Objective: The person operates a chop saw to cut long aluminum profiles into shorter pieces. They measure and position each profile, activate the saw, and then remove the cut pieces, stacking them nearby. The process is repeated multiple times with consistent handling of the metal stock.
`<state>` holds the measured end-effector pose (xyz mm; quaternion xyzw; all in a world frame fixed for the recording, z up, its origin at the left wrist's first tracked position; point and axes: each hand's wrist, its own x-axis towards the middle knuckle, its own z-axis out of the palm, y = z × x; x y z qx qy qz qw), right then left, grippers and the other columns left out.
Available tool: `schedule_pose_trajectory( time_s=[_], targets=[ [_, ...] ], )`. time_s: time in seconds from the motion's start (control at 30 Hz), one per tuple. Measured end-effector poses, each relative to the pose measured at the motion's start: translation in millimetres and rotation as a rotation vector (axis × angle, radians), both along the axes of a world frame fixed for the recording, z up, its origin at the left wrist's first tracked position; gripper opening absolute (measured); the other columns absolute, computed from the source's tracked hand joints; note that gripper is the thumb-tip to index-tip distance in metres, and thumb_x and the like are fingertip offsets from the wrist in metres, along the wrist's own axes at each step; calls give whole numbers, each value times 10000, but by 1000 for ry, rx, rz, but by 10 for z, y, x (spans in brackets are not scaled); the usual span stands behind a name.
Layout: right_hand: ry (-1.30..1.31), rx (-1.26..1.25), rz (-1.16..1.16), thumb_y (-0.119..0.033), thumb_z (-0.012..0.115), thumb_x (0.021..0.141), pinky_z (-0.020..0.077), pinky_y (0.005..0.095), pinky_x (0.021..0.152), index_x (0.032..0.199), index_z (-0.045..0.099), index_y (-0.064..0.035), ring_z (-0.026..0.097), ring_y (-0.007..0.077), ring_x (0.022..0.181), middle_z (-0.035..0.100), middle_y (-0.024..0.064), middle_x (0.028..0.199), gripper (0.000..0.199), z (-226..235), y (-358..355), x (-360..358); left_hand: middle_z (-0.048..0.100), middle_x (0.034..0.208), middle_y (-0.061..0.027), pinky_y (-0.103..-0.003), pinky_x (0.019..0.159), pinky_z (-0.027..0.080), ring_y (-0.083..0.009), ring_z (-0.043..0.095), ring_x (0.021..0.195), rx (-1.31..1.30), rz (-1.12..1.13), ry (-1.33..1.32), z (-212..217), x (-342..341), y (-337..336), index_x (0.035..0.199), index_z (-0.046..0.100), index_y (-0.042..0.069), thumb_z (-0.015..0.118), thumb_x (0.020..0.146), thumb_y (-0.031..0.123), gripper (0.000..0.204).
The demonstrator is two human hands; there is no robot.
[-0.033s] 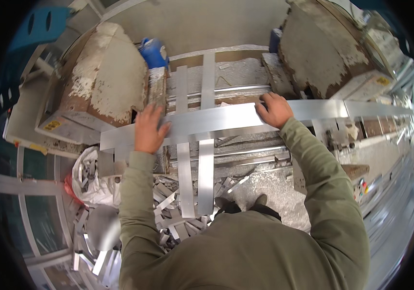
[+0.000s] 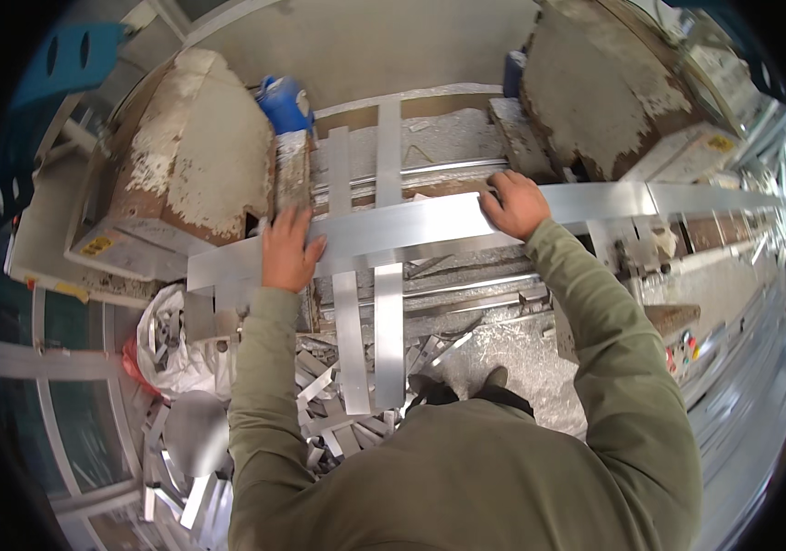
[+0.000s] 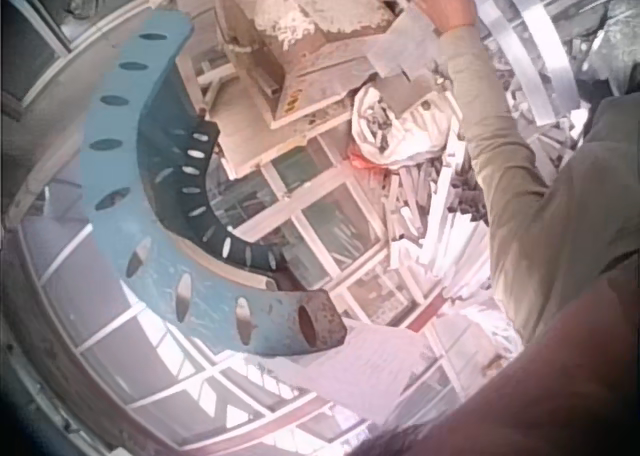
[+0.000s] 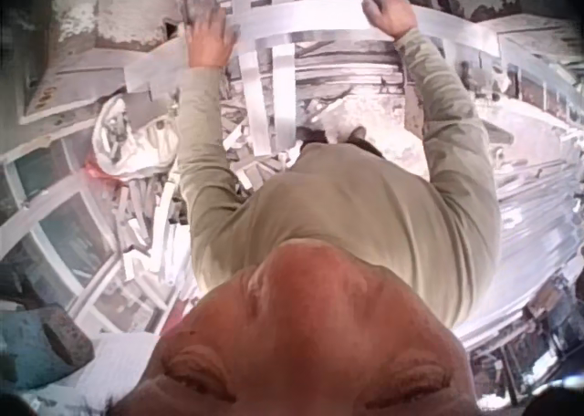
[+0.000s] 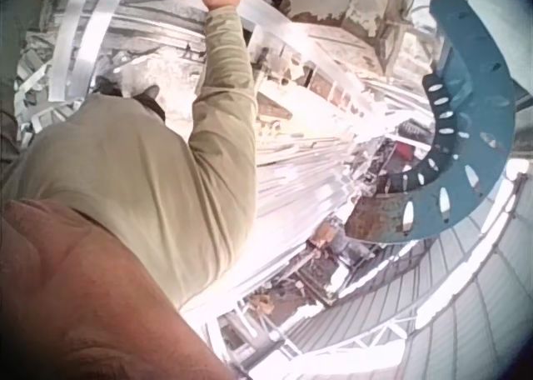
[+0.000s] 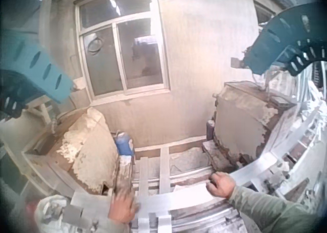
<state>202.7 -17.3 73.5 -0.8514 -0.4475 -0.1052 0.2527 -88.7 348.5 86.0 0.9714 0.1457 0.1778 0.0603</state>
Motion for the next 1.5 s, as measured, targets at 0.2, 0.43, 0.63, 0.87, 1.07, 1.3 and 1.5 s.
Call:
schedule_pose_trajectory(
  time_s=[0.2,0.43,0.63,0.87,1.07,1.3,1.5],
  targets=[
    [-54,631,-209,-108,730,955,522,454,801,1127,692,-18,638,374,872,675,171,977,198,-103,-86,-482,598,1568,-127,-632,1284,252,-326,483,1504,36,58,131,-295,97,6,1514,615,152,629,1036,438,558],
    [1624,997,-275,-593,802,941,389,580,1231,1555,457,-74,447,400,1493,468,239,1607,875,-577,350,-1911,605,1554,-113,-604,1288,248,-325,502,1481,34,48,113,-308,92,-62,1517,613,151,602,1057,421,534],
    [1773,1267,-533,-528,888,875,360,565,1224,1621,247,18,442,363,1471,354,222,1673,1125,-470,1149,-1893,598,1564,-116,-597,1299,230,-330,497,1489,26,39,122,-342,87,-8,1534,603,152,588,1067,432,544],
    [1710,1428,-376,-304,792,986,385,270,546,900,642,-150,526,100,617,615,-25,757,232,-407,1149,-1923,559,1619,-121,-623,1294,229,-348,462,1524,49,-32,148,-245,-42,119,1590,548,151,573,1084,468,597],
    [1924,1285,-267,-398,776,995,494,402,1006,1216,682,-142,615,183,976,662,31,1013,351,29,1151,-2426,571,1608,-129,-633,1276,262,-360,468,1523,280,44,117,621,-1151,418,1579,559,152,617,1059,436,596],
    [2106,1066,9,-456,722,1016,442,445,1145,1426,588,-108,608,219,1239,651,69,1349,554,354,1000,-3142,540,1576,-314,-541,1231,380,-471,498,1476,244,617,75,1525,-4300,1125,1576,535,23,617,1085,381,614],
    [2174,826,-38,-442,714,1009,504,350,1016,1332,677,-144,694,156,1070,752,13,1097,441,129,984,-2895,595,1547,-213,-460,1170,494,-324,611,1393,-1266,617,-731,661,-5894,-333,1586,501,-29,648,1081,524,763]
  ],
)
